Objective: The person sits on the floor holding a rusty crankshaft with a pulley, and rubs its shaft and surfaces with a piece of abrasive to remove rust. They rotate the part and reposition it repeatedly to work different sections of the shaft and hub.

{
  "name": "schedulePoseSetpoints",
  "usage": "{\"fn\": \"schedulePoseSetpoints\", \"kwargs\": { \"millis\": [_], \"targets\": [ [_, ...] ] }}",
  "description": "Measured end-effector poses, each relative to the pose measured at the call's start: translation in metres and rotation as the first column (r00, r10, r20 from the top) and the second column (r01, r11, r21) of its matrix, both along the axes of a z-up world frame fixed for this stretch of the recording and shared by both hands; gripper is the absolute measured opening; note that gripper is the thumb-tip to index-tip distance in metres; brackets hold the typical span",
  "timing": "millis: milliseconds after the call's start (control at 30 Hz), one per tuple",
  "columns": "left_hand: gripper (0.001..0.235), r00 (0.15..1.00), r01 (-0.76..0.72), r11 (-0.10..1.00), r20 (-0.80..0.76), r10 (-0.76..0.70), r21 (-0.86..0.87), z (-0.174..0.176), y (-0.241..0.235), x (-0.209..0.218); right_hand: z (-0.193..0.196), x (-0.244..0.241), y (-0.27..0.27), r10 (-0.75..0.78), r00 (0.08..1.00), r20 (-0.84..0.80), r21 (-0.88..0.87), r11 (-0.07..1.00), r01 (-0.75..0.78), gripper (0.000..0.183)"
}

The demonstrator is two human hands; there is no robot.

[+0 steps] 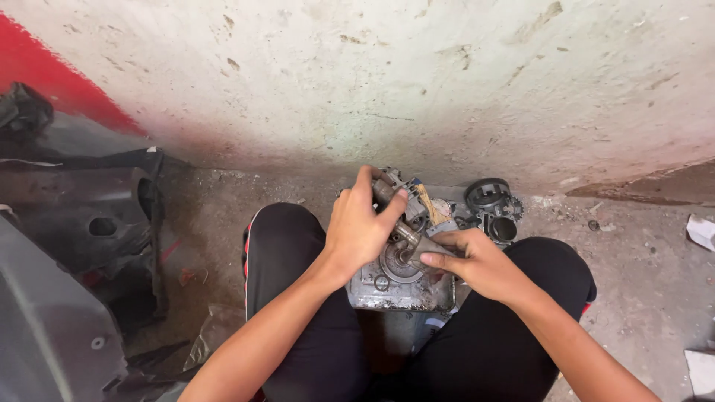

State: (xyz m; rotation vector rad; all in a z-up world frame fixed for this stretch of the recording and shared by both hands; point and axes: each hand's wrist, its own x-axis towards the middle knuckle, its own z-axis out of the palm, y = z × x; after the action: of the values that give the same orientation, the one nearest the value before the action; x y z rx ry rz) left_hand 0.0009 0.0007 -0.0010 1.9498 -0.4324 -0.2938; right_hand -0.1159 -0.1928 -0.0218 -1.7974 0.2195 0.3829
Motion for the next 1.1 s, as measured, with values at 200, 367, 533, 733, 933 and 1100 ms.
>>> {"fn": "schedulePoseSetpoints", "kwargs": {
  "millis": [200, 367, 533, 733, 933, 1100],
  "targets": [
    [0.039, 0.978, 0.127, 0.974, 0.186, -0.091, -0.188, 0.005, 0.003, -0.004, -0.025, 0.003, -0.020, -0.040, 0.994, -0.106, 0.067, 0.997, 0.047, 0.037],
    [0.036, 0.972, 0.217, 0.920, 0.155, -0.174, -0.328, -0.002, 0.000, -0.006, -0.050, 0.004, -0.027, 0.039, 0.979, -0.199, 0.683, 0.722, 0.111, 0.037],
    [0.035, 0.971, 0.216, 0.908, 0.180, -0.160, -0.359, -0.009, 0.001, -0.003, -0.031, 0.006, -0.020, -0.067, 0.954, -0.293, 0.634, 0.733, 0.246, 0.037],
    [0.039, 0.973, 0.214, 0.910, 0.158, -0.167, -0.355, -0.005, 0.005, -0.004, -0.011, 0.007, -0.005, 0.113, 0.981, -0.160, 0.746, 0.664, 0.045, 0.051],
    [0.039, 0.980, 0.186, 0.909, 0.136, -0.145, -0.374, -0.006, 0.004, -0.005, -0.009, 0.010, 0.000, 0.070, 0.979, -0.191, 0.775, 0.623, 0.106, 0.056],
    [0.036, 0.984, 0.178, 0.890, 0.098, -0.151, -0.419, -0.009, 0.004, -0.005, -0.020, 0.008, -0.005, 0.032, 0.984, -0.176, 0.782, 0.612, 0.120, 0.053]
  ]
}}
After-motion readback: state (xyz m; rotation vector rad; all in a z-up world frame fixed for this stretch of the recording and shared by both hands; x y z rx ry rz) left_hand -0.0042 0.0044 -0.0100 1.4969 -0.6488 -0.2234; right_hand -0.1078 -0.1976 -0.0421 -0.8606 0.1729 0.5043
